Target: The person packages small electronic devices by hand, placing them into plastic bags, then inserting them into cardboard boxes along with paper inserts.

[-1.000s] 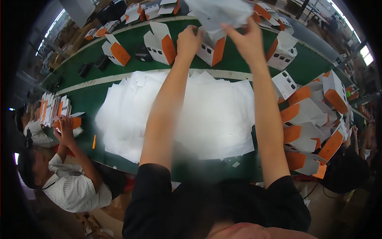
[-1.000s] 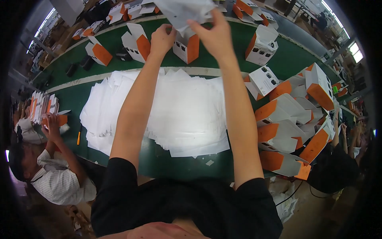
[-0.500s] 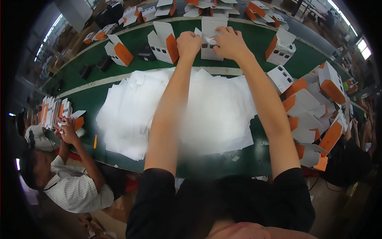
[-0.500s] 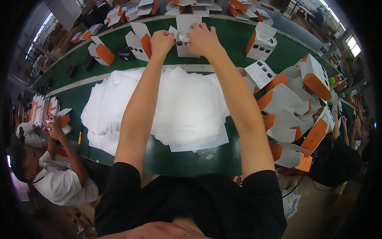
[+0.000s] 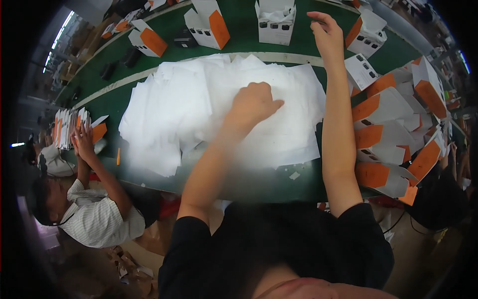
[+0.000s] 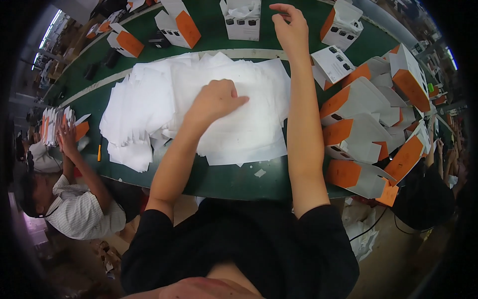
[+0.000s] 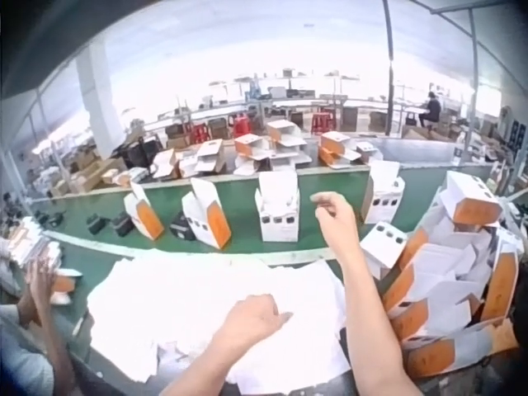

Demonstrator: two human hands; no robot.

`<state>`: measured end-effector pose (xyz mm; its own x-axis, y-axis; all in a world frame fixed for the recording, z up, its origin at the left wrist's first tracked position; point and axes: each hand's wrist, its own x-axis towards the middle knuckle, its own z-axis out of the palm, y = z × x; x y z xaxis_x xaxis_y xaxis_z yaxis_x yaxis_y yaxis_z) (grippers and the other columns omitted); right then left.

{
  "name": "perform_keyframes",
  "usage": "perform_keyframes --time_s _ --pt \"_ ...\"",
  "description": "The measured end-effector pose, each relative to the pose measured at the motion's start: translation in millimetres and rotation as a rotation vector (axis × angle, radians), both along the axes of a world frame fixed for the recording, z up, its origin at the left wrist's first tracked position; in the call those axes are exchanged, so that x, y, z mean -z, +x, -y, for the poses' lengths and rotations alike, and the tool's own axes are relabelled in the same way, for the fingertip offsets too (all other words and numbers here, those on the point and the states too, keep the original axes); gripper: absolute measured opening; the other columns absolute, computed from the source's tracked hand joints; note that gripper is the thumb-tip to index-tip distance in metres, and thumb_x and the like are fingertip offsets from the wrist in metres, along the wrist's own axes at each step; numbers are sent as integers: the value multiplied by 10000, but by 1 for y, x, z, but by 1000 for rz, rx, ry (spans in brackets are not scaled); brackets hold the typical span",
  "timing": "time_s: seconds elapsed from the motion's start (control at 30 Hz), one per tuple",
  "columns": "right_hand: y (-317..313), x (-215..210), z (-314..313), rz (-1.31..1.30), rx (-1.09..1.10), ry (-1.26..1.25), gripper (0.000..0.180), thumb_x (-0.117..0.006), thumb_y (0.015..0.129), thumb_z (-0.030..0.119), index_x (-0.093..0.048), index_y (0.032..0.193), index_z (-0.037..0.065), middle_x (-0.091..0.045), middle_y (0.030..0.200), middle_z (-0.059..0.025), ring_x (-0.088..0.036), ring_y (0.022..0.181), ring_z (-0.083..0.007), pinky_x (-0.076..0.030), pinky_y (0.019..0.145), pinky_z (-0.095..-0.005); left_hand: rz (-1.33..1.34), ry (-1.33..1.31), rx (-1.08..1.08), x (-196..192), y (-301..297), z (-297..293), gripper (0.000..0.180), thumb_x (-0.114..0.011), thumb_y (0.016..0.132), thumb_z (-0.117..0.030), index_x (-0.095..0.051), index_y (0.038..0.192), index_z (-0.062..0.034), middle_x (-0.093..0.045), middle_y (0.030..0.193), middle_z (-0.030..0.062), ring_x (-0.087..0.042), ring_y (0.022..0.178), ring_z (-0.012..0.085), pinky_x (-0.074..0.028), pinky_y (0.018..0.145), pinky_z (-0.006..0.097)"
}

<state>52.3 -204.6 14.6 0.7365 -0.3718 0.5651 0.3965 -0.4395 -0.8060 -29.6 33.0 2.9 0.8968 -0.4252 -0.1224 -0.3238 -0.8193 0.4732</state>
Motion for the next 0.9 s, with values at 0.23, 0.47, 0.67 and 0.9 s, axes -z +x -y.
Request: perform_keyframes --time_s 0.23,0.47,0.67,0.9 --pt "-6 -75 -51 478 -1114 472 252 -691 912 86 -651 1130 -36 -690 1056 -102 -671 946 -149 -547 809 -270 -373 36 133 -30 44 -24 197 -652 838 -161 -716 837 26 -724 758 114 -699 631 186 -563 598 293" --pt "62 -165 -236 -107 -505 -670 336 -658 878 212 -706 1112 -25 -740 1064 -170 -713 969 -256 -553 874 -348 -322 -49 214 -31 45 -35 202 -625 783 -142 -715 832 31 -730 774 143 -710 678 231 -574 662 332" --pt "187 -108 -321 -735 -559 -1785 489 -741 857 329 -682 1245 37 -683 1279 -147 -669 1123 -304 -507 994 -418 -172 -211 202 -2 44 -34 339 -609 813 -276 -738 1000 -24 -722 1072 222 -703 981 357 -556 857 445" --pt "280 -60 -286 -1965 -508 -1211 545 -836 829 412 -686 1253 103 -651 1345 -98 -634 1181 -300 -468 1047 -428 -232 -354 86 -18 41 -47 419 -700 835 -311 -709 1169 -57 -665 1236 248 -629 1166 413 -519 973 463"
